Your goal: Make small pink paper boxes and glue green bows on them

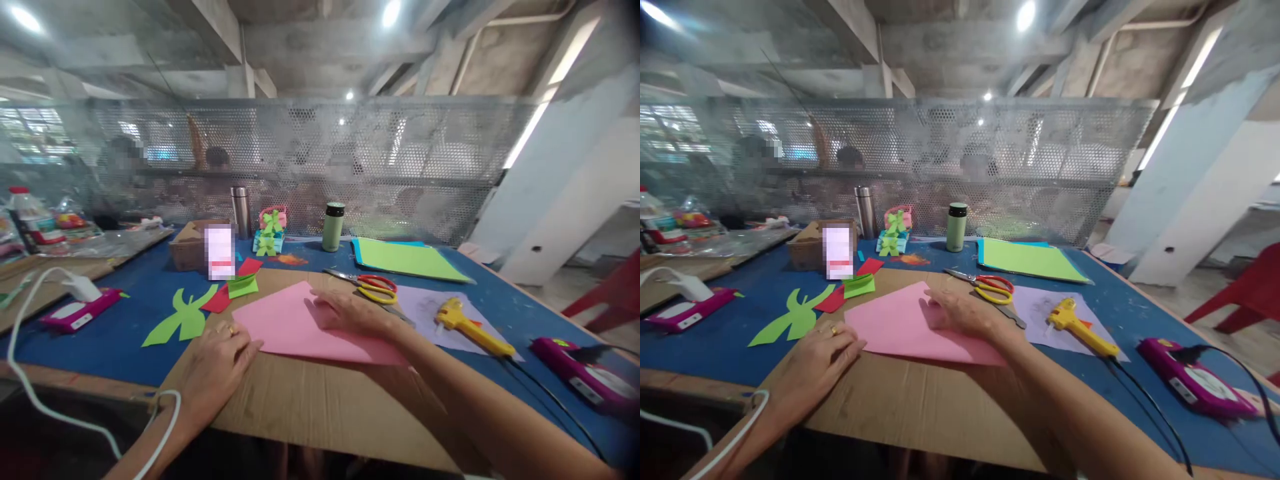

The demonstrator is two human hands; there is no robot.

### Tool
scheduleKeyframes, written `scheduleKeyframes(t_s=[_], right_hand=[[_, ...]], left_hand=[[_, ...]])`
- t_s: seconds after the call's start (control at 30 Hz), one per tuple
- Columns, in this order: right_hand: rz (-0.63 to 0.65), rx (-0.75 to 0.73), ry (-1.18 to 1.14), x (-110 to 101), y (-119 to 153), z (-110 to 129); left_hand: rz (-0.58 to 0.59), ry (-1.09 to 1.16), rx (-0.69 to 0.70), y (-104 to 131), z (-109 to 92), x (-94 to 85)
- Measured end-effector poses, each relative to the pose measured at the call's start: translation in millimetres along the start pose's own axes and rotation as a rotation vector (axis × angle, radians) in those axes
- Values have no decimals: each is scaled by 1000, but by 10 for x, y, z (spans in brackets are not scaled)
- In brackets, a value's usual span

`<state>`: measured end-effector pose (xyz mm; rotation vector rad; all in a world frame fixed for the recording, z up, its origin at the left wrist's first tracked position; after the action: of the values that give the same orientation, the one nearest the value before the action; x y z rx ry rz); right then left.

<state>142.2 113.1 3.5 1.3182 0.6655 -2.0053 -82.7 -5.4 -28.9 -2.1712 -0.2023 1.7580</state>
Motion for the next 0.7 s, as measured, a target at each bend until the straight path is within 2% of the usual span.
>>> scheduleKeyframes(t_s=[0.2,0.37,0.5,0.6,0.63,0.7], right_hand=[[33,-51,21,19,-154,-45],[45,-29,-27,45,-157,-143],[57,3,-28,37,-199,-145],[57,33,-41,43,-217,-154],[55,38,-48,49,-220,-164],[44,36,-48,61,-227,-193]], left_hand=[[35,-91,-84,-77,80,59],[58,14,-127,-118,190,61],[55,-69,-133,-423,208,0],[177,-148,-64,-672,99,39],[206,-155,-54,-713,75,35],[174,-153,-52,-715,75,-47]])
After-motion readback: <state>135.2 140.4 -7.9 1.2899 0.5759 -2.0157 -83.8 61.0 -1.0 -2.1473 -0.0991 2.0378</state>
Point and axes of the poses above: each hand's wrist, its own y-axis away from the middle knuckle, its own x-axis out of the palm, z = x × y, the point moved 6 cm from there along -y, towards the middle knuckle, and after that the axes turned 4 degrees about -y, right-handed, at the moved point
